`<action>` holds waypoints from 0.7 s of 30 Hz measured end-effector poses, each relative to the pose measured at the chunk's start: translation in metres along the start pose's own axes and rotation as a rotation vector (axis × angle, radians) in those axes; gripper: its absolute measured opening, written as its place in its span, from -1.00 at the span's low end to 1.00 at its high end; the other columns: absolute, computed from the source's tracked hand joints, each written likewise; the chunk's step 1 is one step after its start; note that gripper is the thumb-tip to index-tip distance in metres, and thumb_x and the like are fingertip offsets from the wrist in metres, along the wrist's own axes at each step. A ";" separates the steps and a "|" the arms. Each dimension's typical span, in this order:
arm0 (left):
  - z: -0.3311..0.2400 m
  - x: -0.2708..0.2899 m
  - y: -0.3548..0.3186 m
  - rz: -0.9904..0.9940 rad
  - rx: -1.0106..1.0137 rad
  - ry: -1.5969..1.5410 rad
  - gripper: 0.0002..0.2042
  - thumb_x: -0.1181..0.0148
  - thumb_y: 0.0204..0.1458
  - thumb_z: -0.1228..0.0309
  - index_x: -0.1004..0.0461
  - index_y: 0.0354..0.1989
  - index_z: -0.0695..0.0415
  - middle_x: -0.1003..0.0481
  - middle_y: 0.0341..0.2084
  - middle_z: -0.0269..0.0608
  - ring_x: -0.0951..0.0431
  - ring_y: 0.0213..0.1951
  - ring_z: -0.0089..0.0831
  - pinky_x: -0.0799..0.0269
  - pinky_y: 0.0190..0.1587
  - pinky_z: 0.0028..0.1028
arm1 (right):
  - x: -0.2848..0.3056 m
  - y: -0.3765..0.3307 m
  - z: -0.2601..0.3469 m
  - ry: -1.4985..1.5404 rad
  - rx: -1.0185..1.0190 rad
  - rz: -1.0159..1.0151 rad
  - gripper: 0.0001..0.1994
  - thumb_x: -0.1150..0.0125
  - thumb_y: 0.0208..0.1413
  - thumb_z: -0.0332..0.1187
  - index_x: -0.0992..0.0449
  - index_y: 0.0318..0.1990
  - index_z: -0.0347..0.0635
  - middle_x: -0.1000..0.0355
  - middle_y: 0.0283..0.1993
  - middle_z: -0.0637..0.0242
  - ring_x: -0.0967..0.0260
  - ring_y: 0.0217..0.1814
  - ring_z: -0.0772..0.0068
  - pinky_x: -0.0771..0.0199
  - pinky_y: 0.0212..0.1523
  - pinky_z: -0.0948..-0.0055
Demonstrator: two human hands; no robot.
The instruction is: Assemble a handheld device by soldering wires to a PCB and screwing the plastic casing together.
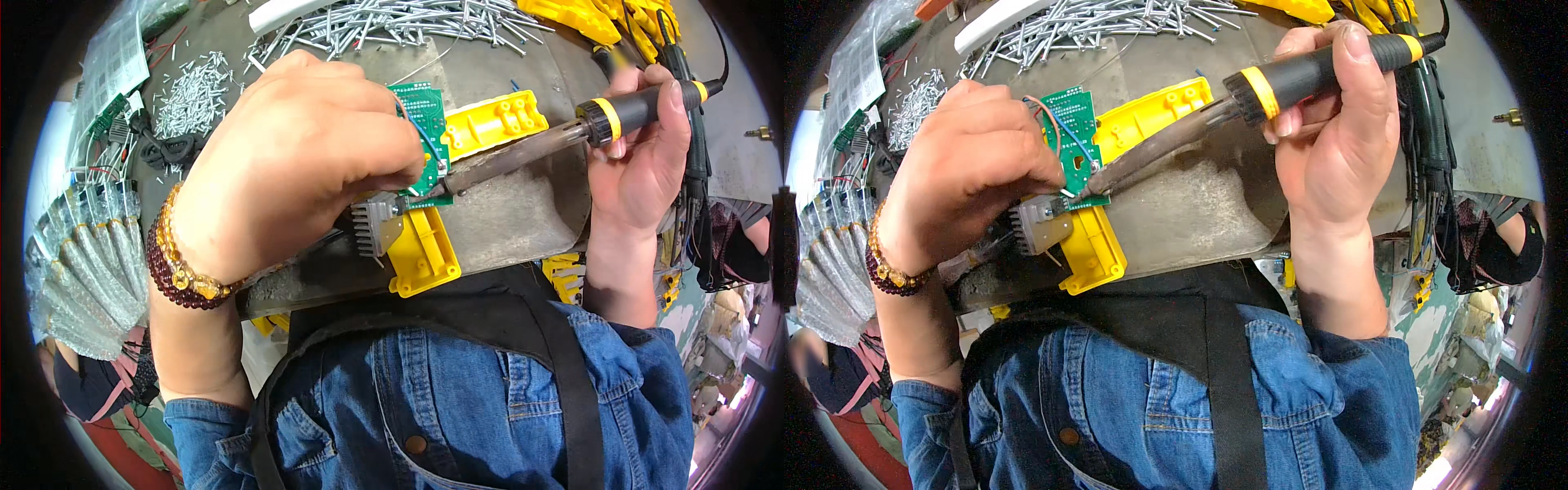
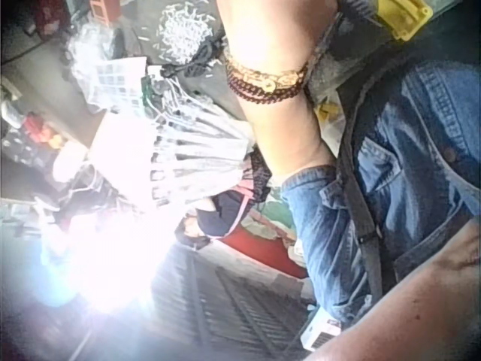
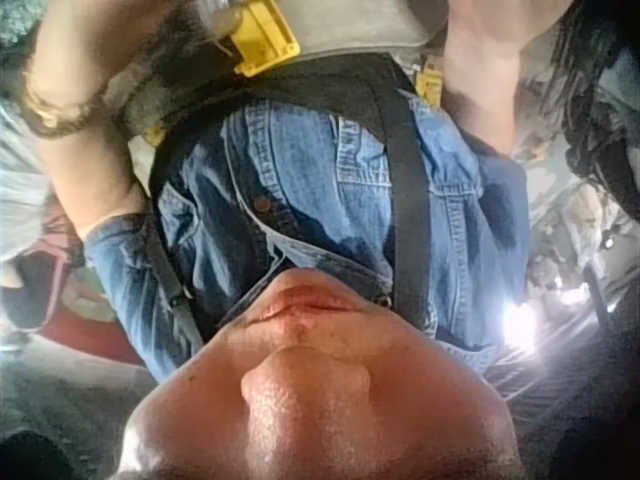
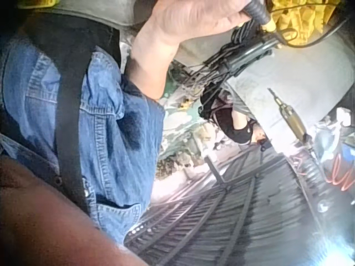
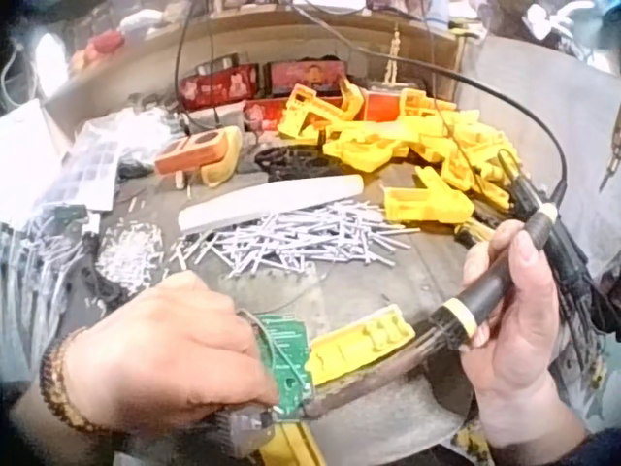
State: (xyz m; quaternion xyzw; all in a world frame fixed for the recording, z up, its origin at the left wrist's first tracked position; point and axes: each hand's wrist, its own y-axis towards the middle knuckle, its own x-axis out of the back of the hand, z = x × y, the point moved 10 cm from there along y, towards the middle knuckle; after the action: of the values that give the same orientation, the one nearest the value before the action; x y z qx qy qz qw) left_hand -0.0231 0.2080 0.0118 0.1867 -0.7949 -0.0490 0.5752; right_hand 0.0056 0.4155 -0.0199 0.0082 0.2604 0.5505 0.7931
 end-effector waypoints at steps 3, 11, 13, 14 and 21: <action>0.000 0.000 0.000 -0.008 -0.004 0.016 -0.89 -0.32 -0.19 0.42 -0.52 -0.46 0.01 -0.40 -0.55 -0.35 -0.43 -0.40 -0.25 -0.23 -0.30 -0.34 | -0.002 0.001 -0.001 0.010 0.007 -0.004 -0.68 -0.03 0.27 -0.09 -0.41 -0.24 -0.21 -0.43 -0.45 0.19 -0.21 -0.68 0.58 -0.20 -0.71 0.56; 0.000 -0.001 -0.002 -0.020 -0.025 -0.008 -0.89 -0.30 -0.20 0.47 -0.52 -0.47 0.00 -0.38 -0.56 -0.36 -0.41 -0.41 -0.26 -0.21 -0.31 -0.34 | 0.000 0.000 -0.003 -0.021 0.013 -0.002 -0.70 -0.03 0.28 -0.11 -0.40 -0.24 -0.20 -0.44 -0.44 0.17 -0.22 -0.70 0.57 -0.24 -0.72 0.55; 0.001 -0.001 -0.001 -0.016 -0.032 -0.011 -0.89 -0.29 -0.21 0.48 -0.52 -0.47 0.00 -0.38 -0.56 -0.36 -0.41 -0.41 -0.26 -0.20 -0.30 -0.35 | 0.000 0.000 -0.004 -0.007 0.021 0.013 -0.71 -0.02 0.28 -0.12 -0.39 -0.24 -0.20 -0.44 -0.43 0.17 -0.23 -0.70 0.56 -0.25 -0.72 0.55; 0.000 -0.001 -0.001 -0.012 -0.037 -0.012 -0.88 -0.29 -0.22 0.49 -0.52 -0.47 0.00 -0.38 -0.56 -0.37 -0.41 -0.40 -0.26 -0.20 -0.29 -0.35 | -0.002 0.000 -0.004 -0.009 0.030 0.042 -0.71 -0.02 0.28 -0.13 -0.39 -0.24 -0.20 -0.45 -0.43 0.16 -0.23 -0.70 0.56 -0.26 -0.72 0.54; 0.000 -0.002 -0.001 -0.003 -0.034 -0.005 -0.88 -0.29 -0.23 0.48 -0.51 -0.46 0.01 -0.38 -0.55 -0.36 -0.41 -0.40 -0.27 -0.19 -0.27 -0.35 | -0.003 -0.004 -0.002 -0.093 0.065 0.034 -0.75 -0.04 0.29 -0.16 -0.39 -0.13 -0.16 -0.38 -0.32 0.24 -0.12 -0.66 0.67 -0.16 -0.67 0.66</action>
State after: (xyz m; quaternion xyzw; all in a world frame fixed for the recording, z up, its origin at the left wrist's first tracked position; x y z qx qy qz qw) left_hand -0.0223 0.2076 0.0098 0.1778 -0.7952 -0.0639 0.5762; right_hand 0.0071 0.4105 -0.0212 0.0638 0.2409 0.5543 0.7941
